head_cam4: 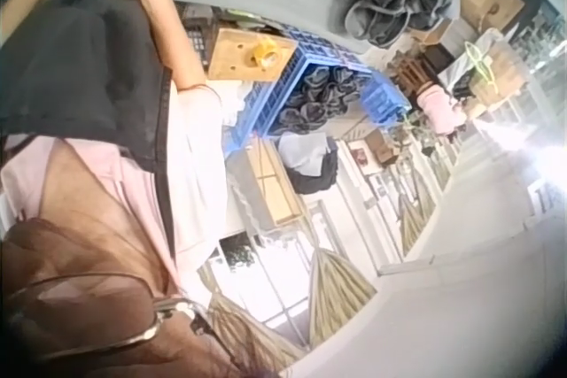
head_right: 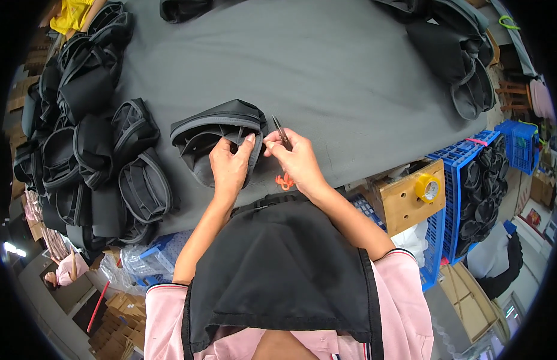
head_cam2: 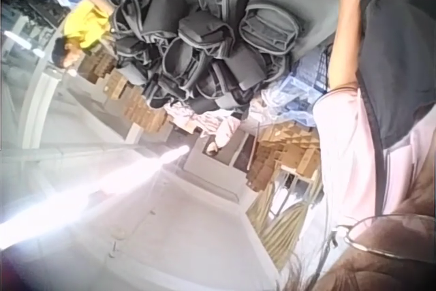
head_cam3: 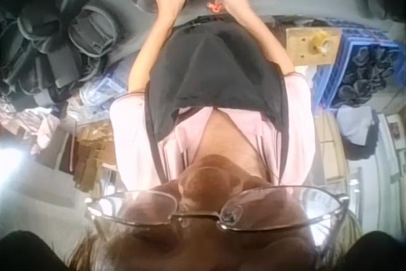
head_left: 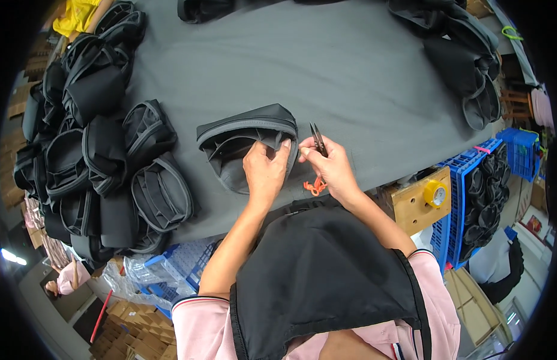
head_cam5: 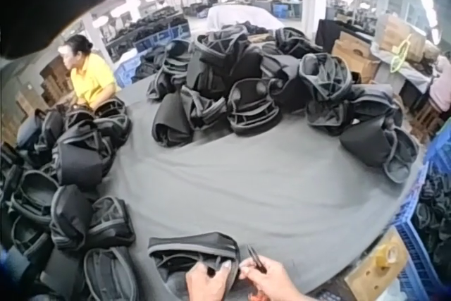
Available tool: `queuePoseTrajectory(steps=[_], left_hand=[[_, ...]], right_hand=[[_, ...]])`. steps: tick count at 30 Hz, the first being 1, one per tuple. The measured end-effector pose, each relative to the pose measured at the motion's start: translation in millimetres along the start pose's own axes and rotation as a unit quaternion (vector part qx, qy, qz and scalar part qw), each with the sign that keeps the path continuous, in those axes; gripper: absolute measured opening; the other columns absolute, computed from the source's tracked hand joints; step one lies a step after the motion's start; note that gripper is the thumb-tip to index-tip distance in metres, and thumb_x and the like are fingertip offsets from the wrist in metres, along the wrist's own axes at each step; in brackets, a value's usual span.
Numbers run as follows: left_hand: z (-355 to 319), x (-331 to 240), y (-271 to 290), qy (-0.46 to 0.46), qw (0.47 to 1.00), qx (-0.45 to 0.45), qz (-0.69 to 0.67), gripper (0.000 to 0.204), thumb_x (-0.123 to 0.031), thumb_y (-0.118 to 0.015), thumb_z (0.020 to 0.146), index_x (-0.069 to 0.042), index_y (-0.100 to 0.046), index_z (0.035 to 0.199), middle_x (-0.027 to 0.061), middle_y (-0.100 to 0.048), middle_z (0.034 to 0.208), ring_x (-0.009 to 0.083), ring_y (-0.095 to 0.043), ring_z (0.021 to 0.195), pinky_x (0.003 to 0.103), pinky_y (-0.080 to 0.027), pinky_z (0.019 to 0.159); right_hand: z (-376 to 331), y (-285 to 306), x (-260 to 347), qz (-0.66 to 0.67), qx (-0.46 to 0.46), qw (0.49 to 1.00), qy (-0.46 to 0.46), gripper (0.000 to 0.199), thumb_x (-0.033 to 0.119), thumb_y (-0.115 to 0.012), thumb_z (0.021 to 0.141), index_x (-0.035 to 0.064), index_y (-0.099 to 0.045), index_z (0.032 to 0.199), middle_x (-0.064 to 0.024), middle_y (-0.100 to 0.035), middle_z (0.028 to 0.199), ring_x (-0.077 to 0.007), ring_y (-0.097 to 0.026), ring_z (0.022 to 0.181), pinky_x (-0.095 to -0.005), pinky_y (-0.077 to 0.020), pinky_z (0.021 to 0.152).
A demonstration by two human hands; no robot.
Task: Trim loose threads and inspect seams on black fabric pouches using a handheld thread snip tool.
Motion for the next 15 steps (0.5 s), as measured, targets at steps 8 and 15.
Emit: queuePoseTrajectory(steps=[8,15], left_hand=[[0,4,1,-0.020,0.999,-0.009,-0.049,0.024,-0.018,-0.068,0.075,0.004,-0.060,0.078,0.0121,-0.059,0.062,0.0202,-0.055,0.055,0.033,-0.044,0.056],[-2,2,-2,-0.008,1.000,-0.003,-0.031,0.027,-0.019,-0.070,0.074,0.005,-0.058,0.072,0.0134,-0.058,0.060,0.0217,-0.055,0.053,0.034,-0.044,0.054]], right_hand=[[-37,6,50,-0.441,-0.099,0.851,0.266,0.022,0.011,-0.065,0.078,0.0060,-0.058,0.098,-0.0051,-0.057,0.082,-0.0183,-0.057,0.064,-0.0305,-0.0460,0.058],[-36,-7,60,-0.571,-0.085,0.720,0.385,0.018,0.015,-0.067,0.075,0.0087,-0.061,0.092,-0.0035,-0.056,0.078,-0.0238,-0.057,0.060,-0.0321,-0.0440,0.054]])
Point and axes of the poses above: each hand's wrist, its own z-axis towards the middle knuckle, its own y-axis out of the back of the hand, x = y × z, the point moved 5 cm from there along z, towards the middle knuckle
